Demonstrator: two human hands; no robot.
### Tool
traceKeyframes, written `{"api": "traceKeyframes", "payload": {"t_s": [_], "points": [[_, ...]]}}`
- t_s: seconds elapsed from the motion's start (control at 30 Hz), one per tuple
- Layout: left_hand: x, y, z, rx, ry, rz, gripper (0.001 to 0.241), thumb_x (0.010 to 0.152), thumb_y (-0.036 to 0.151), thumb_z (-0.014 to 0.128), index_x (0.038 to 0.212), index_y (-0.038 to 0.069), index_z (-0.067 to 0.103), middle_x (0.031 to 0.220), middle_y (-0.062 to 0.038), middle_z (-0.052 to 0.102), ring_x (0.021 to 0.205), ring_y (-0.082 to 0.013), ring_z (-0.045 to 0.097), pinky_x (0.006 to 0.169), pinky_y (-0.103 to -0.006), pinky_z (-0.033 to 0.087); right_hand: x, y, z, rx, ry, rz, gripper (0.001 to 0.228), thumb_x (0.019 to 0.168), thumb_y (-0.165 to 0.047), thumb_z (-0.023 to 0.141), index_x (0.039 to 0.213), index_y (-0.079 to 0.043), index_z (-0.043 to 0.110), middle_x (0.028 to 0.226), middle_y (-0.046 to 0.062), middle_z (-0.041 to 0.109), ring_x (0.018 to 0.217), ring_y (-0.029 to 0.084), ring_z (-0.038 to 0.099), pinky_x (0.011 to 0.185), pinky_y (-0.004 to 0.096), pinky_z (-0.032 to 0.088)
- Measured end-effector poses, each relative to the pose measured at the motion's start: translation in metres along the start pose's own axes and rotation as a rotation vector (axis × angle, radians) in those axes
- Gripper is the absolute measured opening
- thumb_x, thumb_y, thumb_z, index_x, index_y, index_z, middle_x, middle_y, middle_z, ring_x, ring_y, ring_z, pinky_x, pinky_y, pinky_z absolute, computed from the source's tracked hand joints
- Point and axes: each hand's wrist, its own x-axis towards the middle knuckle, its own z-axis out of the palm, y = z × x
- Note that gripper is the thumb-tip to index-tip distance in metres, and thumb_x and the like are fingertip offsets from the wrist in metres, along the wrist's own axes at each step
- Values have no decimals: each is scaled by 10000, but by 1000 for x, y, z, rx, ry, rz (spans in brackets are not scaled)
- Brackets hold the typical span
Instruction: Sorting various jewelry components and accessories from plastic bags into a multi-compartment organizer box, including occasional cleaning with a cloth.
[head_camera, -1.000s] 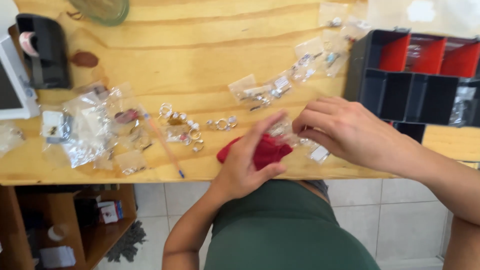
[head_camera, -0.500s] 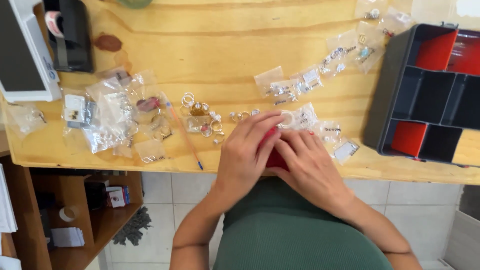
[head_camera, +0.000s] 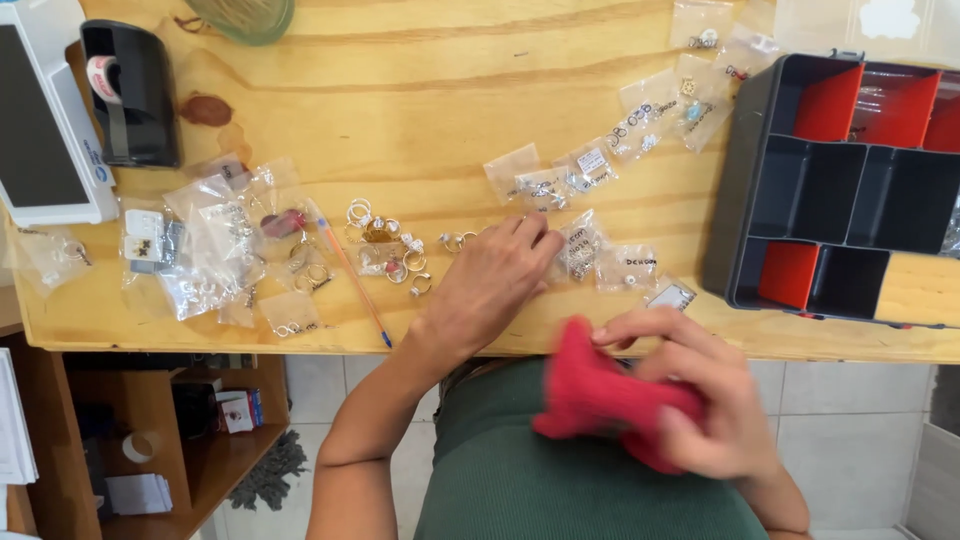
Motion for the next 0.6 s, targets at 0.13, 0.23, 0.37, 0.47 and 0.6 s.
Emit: {"api": "traceKeyframes", "payload": {"t_s": [0.13, 0.23, 0.37, 0.47, 0.6], "points": [[0, 5, -1, 122, -18, -8, 630, 695, 508, 891, 1123, 146, 602, 1133, -68, 626, 988, -241, 620, 789, -371, 520, -2, 22, -10, 366, -354, -40, 283, 951, -370, 585, 859, -138, 451, 1313, 236, 704, 1076, 372, 775, 852, 407, 579], [-5, 5, -5, 193, 188, 48, 54, 915, 90, 638, 928, 141, 627, 950, -52, 618, 850, -225, 613, 717, -344, 486, 1, 30, -2, 632, -668, -36, 452, 1028, -476, 651, 956, -104, 405, 1402, 266, 597, 1245, 429, 666, 1037, 485, 520], [-8, 15, -33, -724, 453, -249, 61, 1022, 137, 605, 1009, 77, 600, 1165, -126, 667, 1055, -280, 696, 902, -363, 555, -14, 43, 3, 536, -271, 20, 344, 871, -193, 754, 1176, -71, 650, 1106, 163, 755, 980, 282, 727, 894, 405, 581], [-8, 27, -24, -1539, 512, -364, 29, 1071, 137, 482, 1059, 113, 469, 1372, -262, 611, 1236, -370, 670, 1061, -408, 566, -18, 56, 11, 217, 302, 56, 359, 853, -156, 722, 1189, -40, 670, 1074, 152, 702, 997, 256, 650, 909, 361, 531], [6, 56, -14, -1995, 554, -305, 229, 1079, 229, 547, 1213, 112, 403, 1404, -313, 584, 1227, -412, 654, 1056, -477, 563, 12, 70, 35, -495, 806, -361, 388, 844, 47, 649, 1226, 17, 586, 1109, 230, 648, 1030, 393, 606, 953, 503, 506]]}}
